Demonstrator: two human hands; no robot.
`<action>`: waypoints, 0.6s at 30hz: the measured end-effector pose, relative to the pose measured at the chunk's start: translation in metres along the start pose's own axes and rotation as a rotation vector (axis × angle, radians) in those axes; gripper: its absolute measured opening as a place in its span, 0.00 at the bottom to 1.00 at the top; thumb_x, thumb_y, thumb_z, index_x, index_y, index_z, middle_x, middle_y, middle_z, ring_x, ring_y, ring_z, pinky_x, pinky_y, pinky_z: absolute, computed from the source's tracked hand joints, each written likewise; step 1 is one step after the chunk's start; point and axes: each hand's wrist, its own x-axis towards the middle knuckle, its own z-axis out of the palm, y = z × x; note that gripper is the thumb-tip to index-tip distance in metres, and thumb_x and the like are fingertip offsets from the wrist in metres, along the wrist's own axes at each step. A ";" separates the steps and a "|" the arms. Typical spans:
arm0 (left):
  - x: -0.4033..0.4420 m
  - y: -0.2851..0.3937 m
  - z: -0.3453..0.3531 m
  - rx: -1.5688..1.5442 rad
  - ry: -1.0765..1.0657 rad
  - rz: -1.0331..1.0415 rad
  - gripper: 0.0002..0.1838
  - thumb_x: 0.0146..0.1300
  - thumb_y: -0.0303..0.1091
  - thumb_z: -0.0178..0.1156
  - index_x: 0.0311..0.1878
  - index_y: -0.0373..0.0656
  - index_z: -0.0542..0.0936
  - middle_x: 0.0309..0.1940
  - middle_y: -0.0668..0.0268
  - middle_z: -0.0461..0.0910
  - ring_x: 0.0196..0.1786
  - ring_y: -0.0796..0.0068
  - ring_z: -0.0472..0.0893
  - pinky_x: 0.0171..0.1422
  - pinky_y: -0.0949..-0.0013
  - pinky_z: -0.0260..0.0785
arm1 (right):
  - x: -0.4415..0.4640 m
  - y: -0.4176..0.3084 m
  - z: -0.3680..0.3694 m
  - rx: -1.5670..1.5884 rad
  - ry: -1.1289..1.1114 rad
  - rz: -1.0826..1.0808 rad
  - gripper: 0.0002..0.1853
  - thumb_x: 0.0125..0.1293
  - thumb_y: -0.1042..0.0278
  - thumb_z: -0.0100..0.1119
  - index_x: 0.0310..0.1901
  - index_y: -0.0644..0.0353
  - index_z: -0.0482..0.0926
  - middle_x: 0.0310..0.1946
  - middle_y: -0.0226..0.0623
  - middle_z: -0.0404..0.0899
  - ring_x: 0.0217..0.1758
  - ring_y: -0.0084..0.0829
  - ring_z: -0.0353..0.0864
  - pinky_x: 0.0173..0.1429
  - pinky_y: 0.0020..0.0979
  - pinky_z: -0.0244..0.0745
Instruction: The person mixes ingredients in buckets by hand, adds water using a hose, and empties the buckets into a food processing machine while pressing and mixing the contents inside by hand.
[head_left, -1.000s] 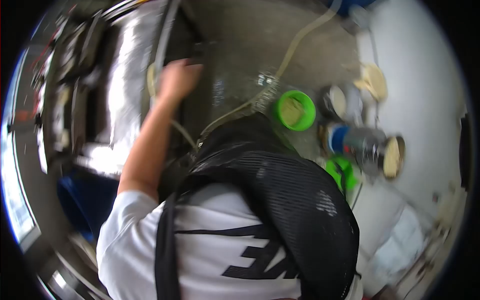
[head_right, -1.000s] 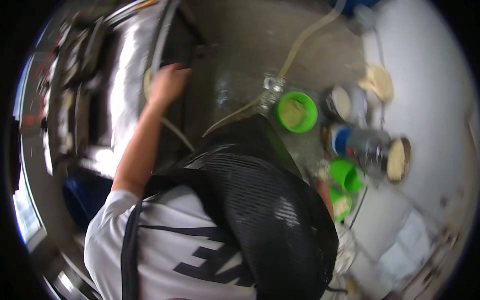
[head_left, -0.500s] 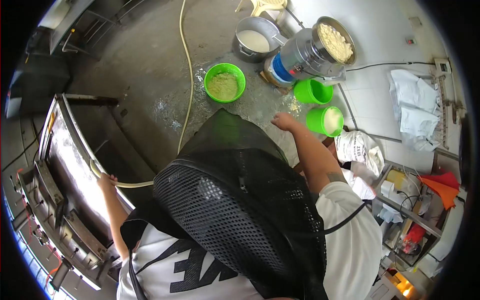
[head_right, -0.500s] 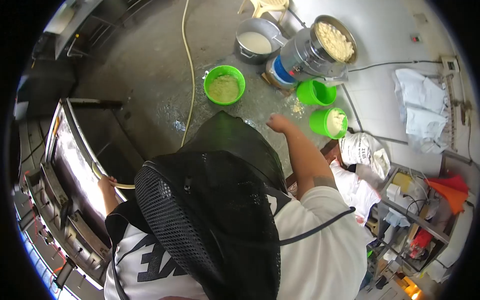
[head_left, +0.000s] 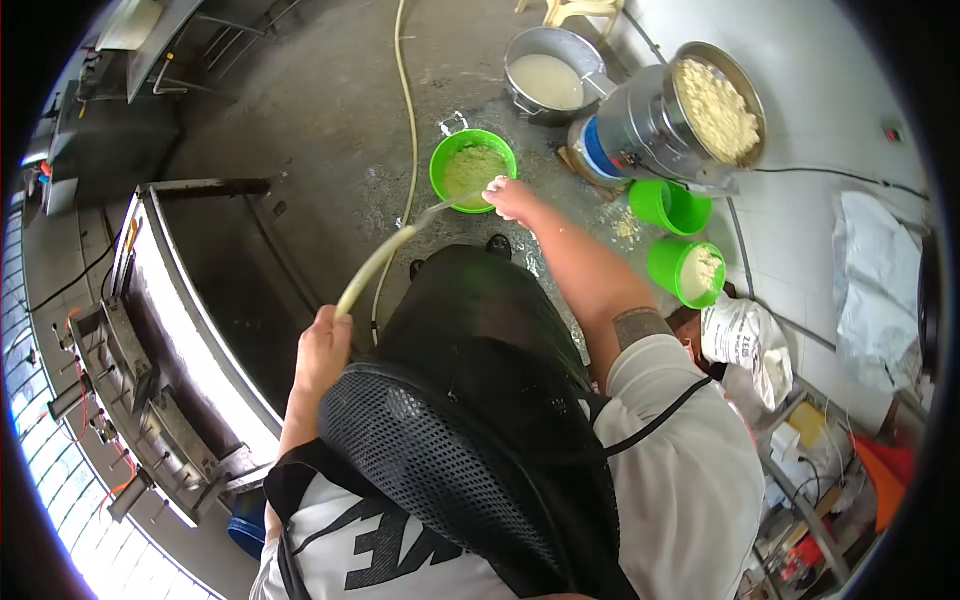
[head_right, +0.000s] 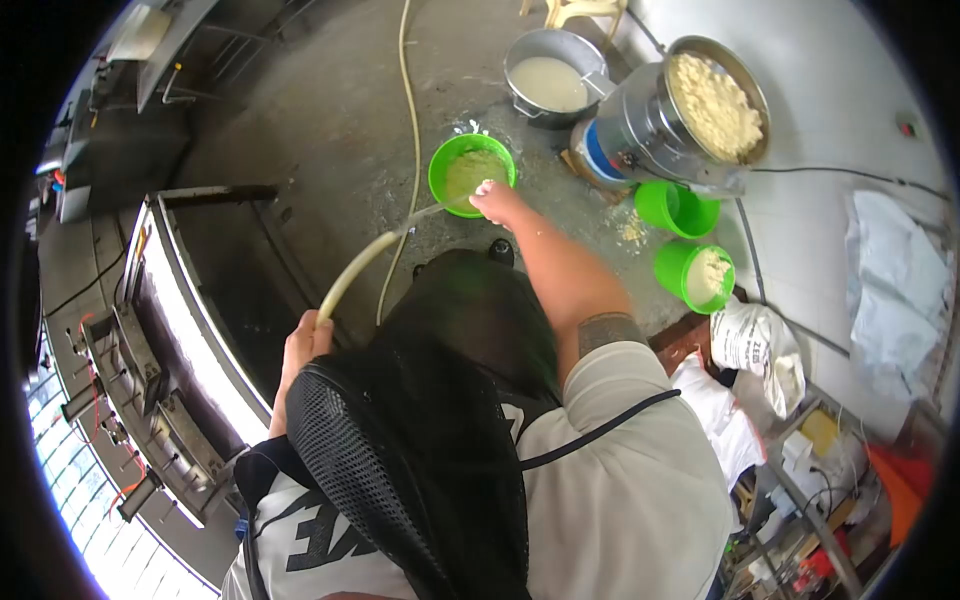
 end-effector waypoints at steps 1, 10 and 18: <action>0.007 0.015 0.004 -0.011 -0.078 -0.048 0.16 0.77 0.44 0.54 0.45 0.38 0.78 0.28 0.47 0.82 0.36 0.45 0.86 0.43 0.51 0.75 | 0.011 -0.006 0.003 0.248 -0.031 0.163 0.11 0.68 0.61 0.64 0.42 0.61 0.83 0.33 0.45 0.85 0.33 0.44 0.85 0.40 0.46 0.78; 0.099 0.072 0.070 -0.274 -0.481 -0.155 0.17 0.78 0.44 0.58 0.39 0.39 0.78 0.20 0.66 0.79 0.24 0.76 0.80 0.32 0.67 0.71 | 0.133 0.006 0.056 0.698 0.025 0.277 0.05 0.77 0.67 0.54 0.41 0.55 0.76 0.24 0.28 0.71 0.19 0.24 0.66 0.20 0.29 0.62; 0.253 -0.003 0.185 -0.124 -0.184 -0.106 0.21 0.75 0.49 0.58 0.41 0.35 0.78 0.26 0.50 0.80 0.33 0.51 0.83 0.40 0.52 0.75 | 0.191 0.104 0.067 0.302 0.004 0.284 0.22 0.73 0.48 0.63 0.49 0.63 0.84 0.39 0.42 0.87 0.39 0.36 0.85 0.45 0.41 0.78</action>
